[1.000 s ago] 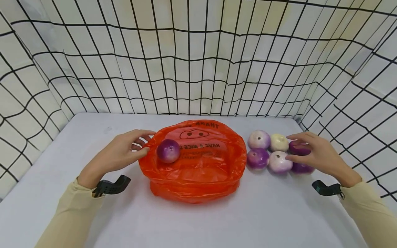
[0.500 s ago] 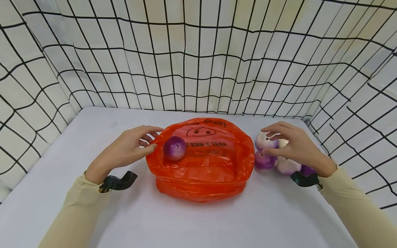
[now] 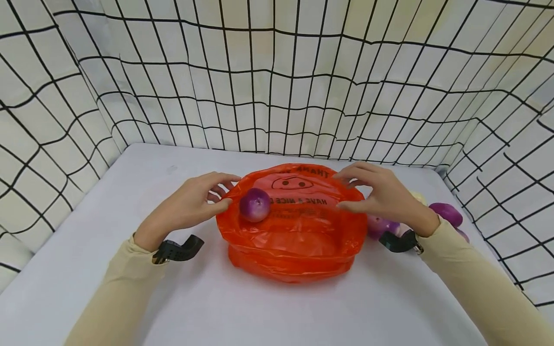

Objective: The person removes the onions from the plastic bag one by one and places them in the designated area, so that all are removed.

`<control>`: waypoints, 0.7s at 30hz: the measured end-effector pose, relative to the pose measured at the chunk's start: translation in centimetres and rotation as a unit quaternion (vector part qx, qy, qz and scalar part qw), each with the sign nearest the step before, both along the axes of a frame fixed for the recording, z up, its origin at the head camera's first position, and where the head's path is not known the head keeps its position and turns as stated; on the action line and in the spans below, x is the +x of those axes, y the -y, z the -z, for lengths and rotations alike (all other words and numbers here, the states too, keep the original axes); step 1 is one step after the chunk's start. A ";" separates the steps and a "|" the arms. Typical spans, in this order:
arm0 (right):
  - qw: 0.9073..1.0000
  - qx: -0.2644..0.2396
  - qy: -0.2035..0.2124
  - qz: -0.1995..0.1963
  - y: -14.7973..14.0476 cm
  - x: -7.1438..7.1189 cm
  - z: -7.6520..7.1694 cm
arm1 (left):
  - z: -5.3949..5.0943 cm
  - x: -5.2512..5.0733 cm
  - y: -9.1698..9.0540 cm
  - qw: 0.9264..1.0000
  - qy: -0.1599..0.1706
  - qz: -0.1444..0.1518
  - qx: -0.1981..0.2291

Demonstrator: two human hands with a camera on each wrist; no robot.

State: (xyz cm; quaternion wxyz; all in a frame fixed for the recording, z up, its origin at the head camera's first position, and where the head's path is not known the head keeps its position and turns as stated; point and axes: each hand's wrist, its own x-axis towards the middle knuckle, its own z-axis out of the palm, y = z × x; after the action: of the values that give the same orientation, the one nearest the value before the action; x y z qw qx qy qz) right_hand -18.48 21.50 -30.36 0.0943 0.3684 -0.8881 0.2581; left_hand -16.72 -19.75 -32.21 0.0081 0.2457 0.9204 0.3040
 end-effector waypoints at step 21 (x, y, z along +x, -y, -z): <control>0.996 -0.005 0.068 -0.057 7.7 -1.7 0.9 | 0.2 0.0 0.1 1.000 0.015 -0.005 0.009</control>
State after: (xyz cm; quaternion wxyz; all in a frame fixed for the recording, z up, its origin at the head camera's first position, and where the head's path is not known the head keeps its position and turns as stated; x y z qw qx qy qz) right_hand -20.18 13.75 -31.26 0.0205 0.3994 -0.8689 0.2918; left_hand -16.69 -19.80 -32.46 0.0182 0.2363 0.9188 0.3157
